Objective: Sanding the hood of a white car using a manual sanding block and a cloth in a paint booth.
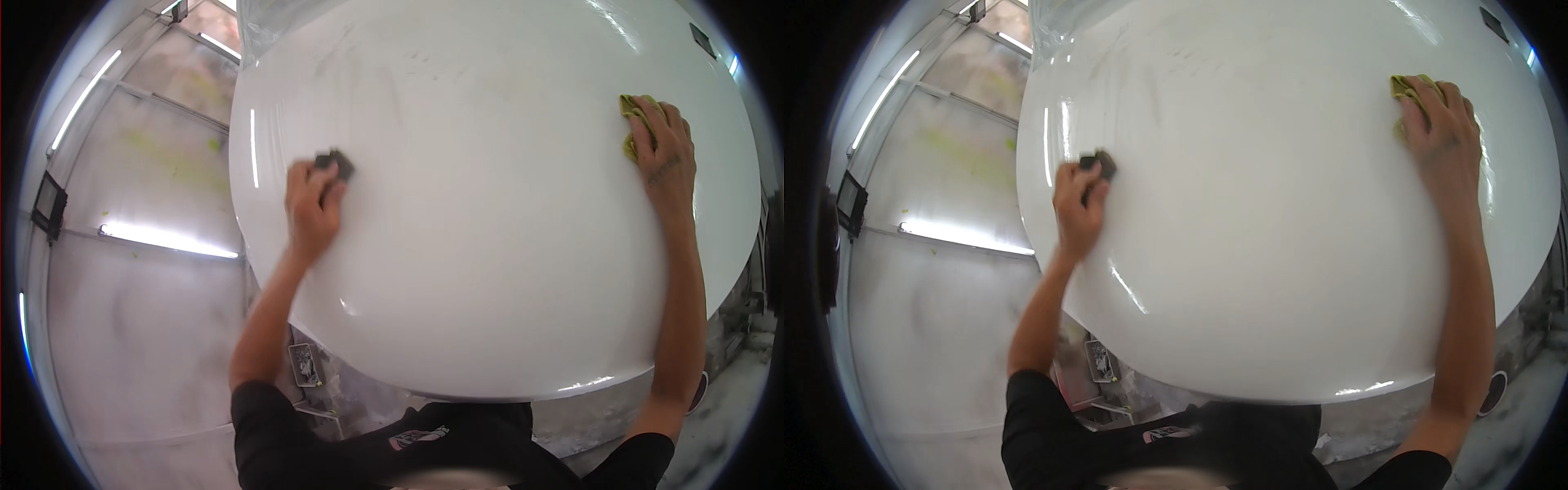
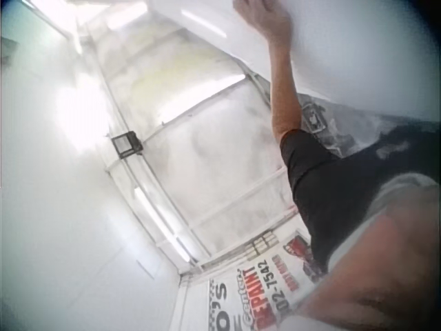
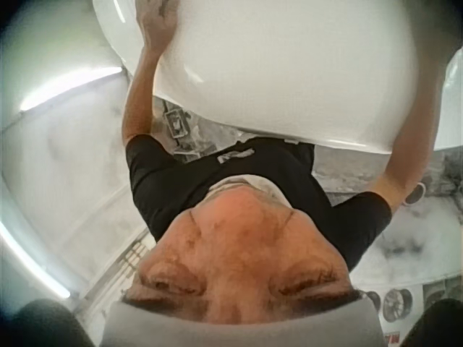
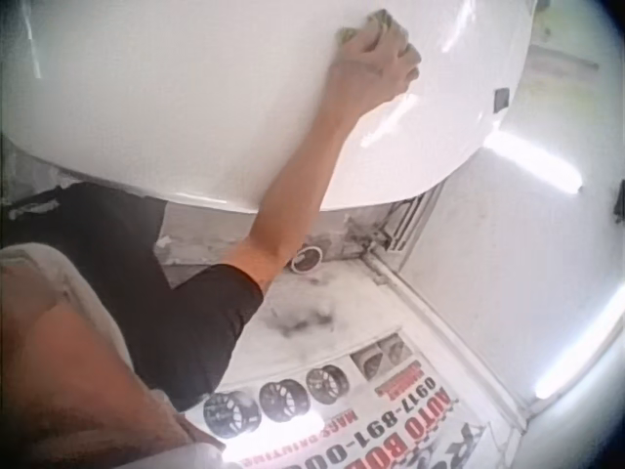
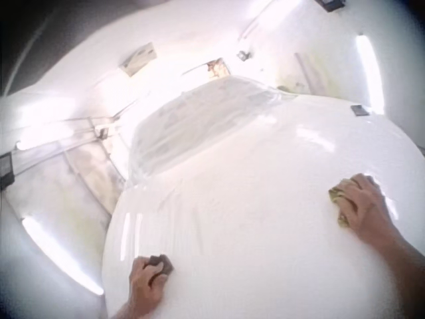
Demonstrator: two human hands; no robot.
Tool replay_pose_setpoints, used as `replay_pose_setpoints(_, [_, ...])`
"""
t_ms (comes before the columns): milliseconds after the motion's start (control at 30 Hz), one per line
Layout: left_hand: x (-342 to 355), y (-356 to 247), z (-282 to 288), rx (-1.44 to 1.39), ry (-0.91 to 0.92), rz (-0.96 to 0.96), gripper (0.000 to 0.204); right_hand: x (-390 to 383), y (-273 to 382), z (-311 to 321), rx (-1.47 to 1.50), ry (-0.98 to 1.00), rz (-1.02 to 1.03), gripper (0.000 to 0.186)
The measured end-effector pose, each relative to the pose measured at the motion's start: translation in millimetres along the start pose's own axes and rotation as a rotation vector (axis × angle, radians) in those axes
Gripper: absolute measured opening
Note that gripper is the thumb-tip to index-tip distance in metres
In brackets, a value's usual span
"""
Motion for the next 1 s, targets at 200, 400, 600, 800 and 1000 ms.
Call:
replay_pose_setpoints(200, [186,153,-80,0.276,-0.013,0.320,0.027,-1,2,9,0.093,0.044,-0.002,0.035])
replay_pose_setpoints(400, [25,5,-7,0.126,-0.059,0.172,0.025,3,7,9,0.016,0.069,-0.006,0.035])
replay_pose_setpoints(600, [45,77,-16,0.167,-0.023,0.124,0.017,1,-1,2,0.056,0.058,-0.022,0.036])
replay_pose_setpoints(800, [149,136,-62,0.388,-0.099,0.289,0.023,4,2,9,0.039,0.104,-0.031,0.036])
replay_pose_setpoints(1000, [-36,3,29,-0.008,-0.078,-0.002,0.019,4,-1,3,0.002,0.079,-0.025,0.035])
Point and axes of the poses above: each hand's wrist, its own x-axis towards the middle knuckle, its own z-axis out of the back of the hand, y = z × x, the point moved 1 cm from there along x, towards the middle knuckle
